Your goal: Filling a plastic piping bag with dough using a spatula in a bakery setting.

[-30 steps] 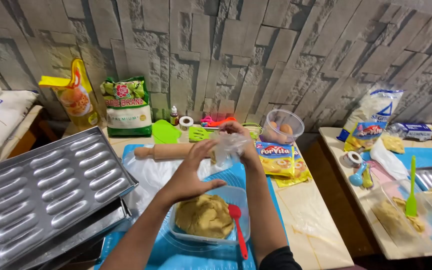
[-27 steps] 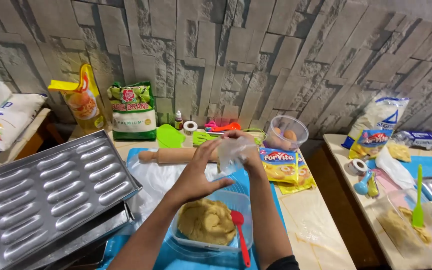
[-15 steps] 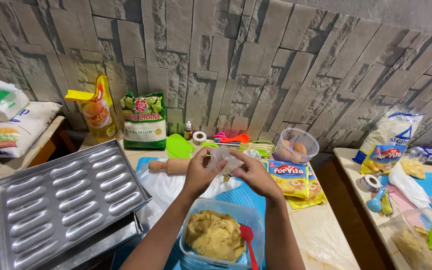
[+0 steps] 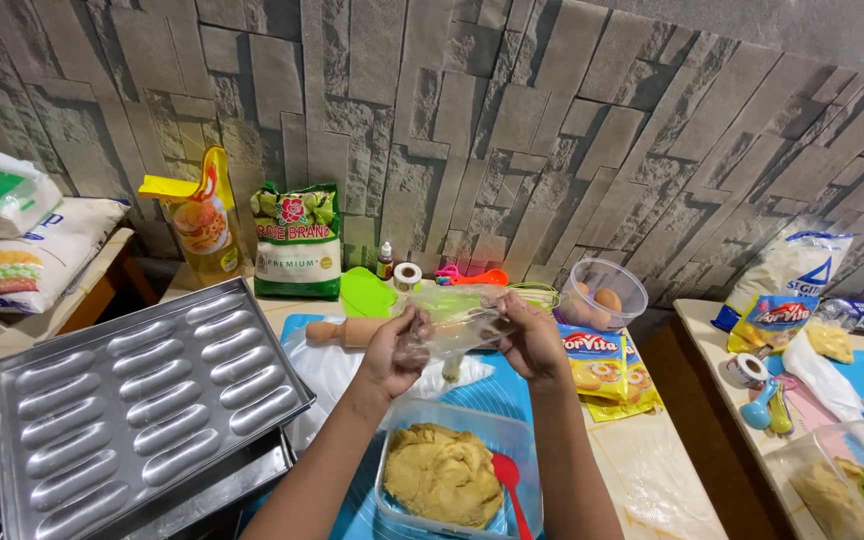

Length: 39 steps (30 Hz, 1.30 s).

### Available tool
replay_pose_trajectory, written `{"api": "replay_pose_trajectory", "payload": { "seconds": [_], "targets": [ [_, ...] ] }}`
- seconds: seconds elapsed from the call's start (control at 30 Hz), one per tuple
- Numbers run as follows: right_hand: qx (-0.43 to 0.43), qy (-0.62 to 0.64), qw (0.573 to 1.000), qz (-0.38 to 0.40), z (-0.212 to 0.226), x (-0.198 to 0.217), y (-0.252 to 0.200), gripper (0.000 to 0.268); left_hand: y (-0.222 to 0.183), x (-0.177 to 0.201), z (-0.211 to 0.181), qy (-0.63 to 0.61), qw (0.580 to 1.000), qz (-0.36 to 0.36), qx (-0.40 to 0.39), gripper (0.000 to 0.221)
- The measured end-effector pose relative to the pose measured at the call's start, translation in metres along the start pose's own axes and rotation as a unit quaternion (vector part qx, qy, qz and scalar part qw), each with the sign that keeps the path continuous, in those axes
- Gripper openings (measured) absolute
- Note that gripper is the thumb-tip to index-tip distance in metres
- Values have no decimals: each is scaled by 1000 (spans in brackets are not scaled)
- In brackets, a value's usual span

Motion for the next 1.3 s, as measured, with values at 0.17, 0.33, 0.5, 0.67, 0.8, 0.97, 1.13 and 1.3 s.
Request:
{"api": "replay_pose_trajectory", "payload": {
  "seconds": [0.17,0.33,0.5,0.67,0.8,0.97,1.13,1.3],
  "targets": [
    [-40,71,996,49,-5,14,13,25,-23,-33,4,161,987,21,10,32],
    [21,13,998,55,39,-31,-22,18,-35,-41,11,491,868,-71,-17,13],
    [50,-14,990,134,50,-39,-28,22,-14,-25,19,342,934,-84,-62,27],
    [86,-164,953,240,50,-58,-42,66,-9,-14,7,135,985,-84,-66,16],
    [106,-475,827,282,59,-101,-66,78,2,-6,8,-16,997,-46,-67,20],
    [85,-347,926,125,39,-76,-41,15,-1,-2,22,-59,996,-65,-28,17],
    [9,-86,996,-32,10,-10,-3,11,-37,-46,10,187,981,-59,-14,15],
    [-49,18,998,-30,-22,49,33,22,-9,-9,19,315,947,-58,-21,19]
  ]
}}
Point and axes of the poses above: each hand's wrist, its own y-axis towards the middle knuckle, its own x-axis out of the back of the hand, z = x × y, the point moved 4 cm from there along y, towards the middle knuckle, and after that the axes turned 8 degrees about x, right-handed, at the moved point
